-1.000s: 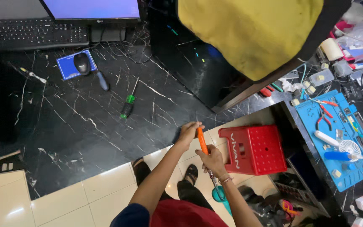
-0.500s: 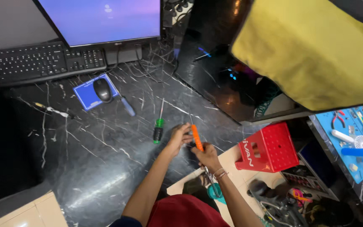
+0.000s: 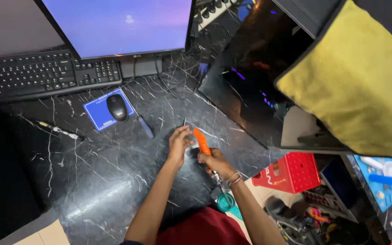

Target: The person uses orange pliers to cut a white cable near a computer tower. They then use a green screwdriver to unscrew the back panel of the computer tower.

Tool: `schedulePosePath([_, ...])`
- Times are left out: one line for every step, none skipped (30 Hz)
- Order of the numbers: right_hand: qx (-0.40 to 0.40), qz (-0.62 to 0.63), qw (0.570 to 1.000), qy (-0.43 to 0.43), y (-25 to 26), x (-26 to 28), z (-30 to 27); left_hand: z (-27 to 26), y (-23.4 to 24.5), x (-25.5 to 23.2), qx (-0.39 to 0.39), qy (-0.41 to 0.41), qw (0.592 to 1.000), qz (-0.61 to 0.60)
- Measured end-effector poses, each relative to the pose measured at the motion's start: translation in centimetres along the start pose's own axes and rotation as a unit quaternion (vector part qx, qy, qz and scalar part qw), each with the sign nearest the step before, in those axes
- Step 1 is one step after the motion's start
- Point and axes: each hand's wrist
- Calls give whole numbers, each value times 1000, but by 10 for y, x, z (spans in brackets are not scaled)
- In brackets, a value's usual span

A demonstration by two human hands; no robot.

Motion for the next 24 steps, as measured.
schedulePosePath([3,-3,1000,1,0,5,2,2,2,-5,-2,-2,1000,-3])
schedulePosePath([-7,21,1000,19,-1,10,4,3,4,-9,0,9,1000,-9])
schedulePosePath([-16,45,998,36,-1,14,7,5,7,-13,2,20,1000,-15])
schedulePosePath([-12,42,998,34,2,11,12,6,7,-12,-2,21,1000,-16])
schedulePosePath([12,48,999,16,5,8,16,7,8,-11,-3,29,999,-28])
schedulePosePath([38,53,998,2,7,8,23,10,8,-12,-4,34,999,-42])
schedulePosePath([43,50,998,3,3,24,7,13,10,-11,-9,32,998,-46])
schedulePosePath([58,36,998,-8,-1,41,-9,16,12,-11,-11,27,998,-50])
schedulePosePath([73,23,997,-18,-5,57,-26,19,13,-10,-14,22,998,-54])
schedulePosePath([80,18,997,-15,-8,50,-17,20,16,-15,-19,16,998,-58])
schedulePosePath([91,17,995,-21,-10,43,-10,20,18,-20,-29,9,997,-68])
schedulePosePath([103,16,994,-28,-14,34,-3,20,24,-25,-39,2,996,-76])
schedulePosePath([111,13,993,-26,-20,44,-15,19,29,-30,-45,-3,996,-79])
schedulePosePath([125,3,992,-23,-26,55,-26,19,36,-36,-50,-13,994,-94])
schedulePosePath([140,-6,990,-20,-31,64,-38,19,42,-41,-54,-24,992,-109])
schedulePosePath([149,-11,989,-20,-34,60,-37,16,48,-45,-62,-29,991,-113])
schedulePosePath([150,-13,988,-19,-37,55,-37,13,54,-48,-60,-29,991,-118])
schedulePosePath([150,-14,988,-16,-40,51,-36,11,58,-52,-56,-31,990,-123])
schedulePosePath([158,-18,987,-13,-42,36,-25,2,64,-57,-62,-37,989,-126])
schedulePosePath([156,-27,987,-3,-44,22,-16,-7,69,-62,-53,-37,989,-133])
schedulePosePath([154,-37,987,7,-46,8,-5,-16,74,-66,-43,-38,989,-140])
schedulePosePath([160,-40,986,7,-49,6,-10,-17,82,-64,-48,-40,988,-142])
schedulePosePath([169,-63,984,8,-52,4,-14,-18,90,-61,-53,-42,986,-155])
schedulePosePath([178,-87,980,10,-55,3,-18,-18,97,-60,-56,-44,983,-168])
Point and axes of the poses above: each hand's wrist, its own z-axis towards the middle knuckle, its own y-axis out of the back of the hand, x = y × z, and after that the axes turned 10 degrees about -x, right-handed
